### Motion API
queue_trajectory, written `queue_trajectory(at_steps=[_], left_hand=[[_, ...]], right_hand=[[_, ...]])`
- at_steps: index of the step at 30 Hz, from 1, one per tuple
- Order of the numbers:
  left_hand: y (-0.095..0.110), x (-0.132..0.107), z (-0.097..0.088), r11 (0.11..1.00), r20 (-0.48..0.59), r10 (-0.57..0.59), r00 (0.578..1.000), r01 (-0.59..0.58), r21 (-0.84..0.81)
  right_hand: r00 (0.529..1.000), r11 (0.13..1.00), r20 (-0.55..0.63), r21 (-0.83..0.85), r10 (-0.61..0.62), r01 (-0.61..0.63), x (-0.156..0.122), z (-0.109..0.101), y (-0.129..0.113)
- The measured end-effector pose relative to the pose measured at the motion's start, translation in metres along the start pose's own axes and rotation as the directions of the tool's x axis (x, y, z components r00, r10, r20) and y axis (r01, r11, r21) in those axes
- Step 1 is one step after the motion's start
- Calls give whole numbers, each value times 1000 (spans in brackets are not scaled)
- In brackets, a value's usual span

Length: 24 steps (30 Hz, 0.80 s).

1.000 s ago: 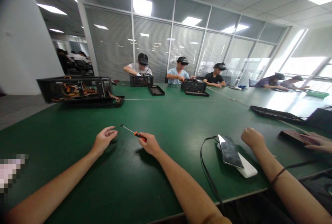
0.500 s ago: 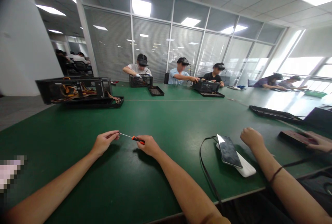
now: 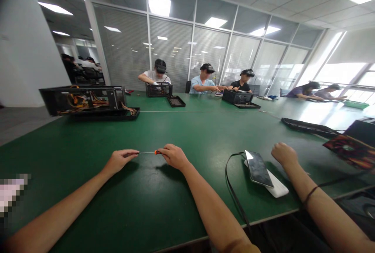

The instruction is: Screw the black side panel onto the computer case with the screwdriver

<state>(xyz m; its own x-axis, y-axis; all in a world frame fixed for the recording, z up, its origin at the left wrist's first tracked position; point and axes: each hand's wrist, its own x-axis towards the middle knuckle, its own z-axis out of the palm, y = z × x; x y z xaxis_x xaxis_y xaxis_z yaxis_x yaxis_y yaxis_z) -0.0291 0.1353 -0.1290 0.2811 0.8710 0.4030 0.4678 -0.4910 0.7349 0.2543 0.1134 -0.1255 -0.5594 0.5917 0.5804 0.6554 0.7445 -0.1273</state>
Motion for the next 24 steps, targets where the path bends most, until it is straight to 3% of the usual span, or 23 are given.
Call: queue_trajectory(at_steps=[7,15,24], left_hand=[[10,-4,-2,995,62,76,995,-80,52],[7,-3,0,1000,16,1,1000,-1,9],[3,-4,-1,1000,12,-12,1000,12,12]], right_hand=[[997,993,-70,110,43,-35,-1,-2,3],[989,977,-51,173,139,-128,-2,0,-4],[990,971,-15,197,141,-135,-2,1,-3]])
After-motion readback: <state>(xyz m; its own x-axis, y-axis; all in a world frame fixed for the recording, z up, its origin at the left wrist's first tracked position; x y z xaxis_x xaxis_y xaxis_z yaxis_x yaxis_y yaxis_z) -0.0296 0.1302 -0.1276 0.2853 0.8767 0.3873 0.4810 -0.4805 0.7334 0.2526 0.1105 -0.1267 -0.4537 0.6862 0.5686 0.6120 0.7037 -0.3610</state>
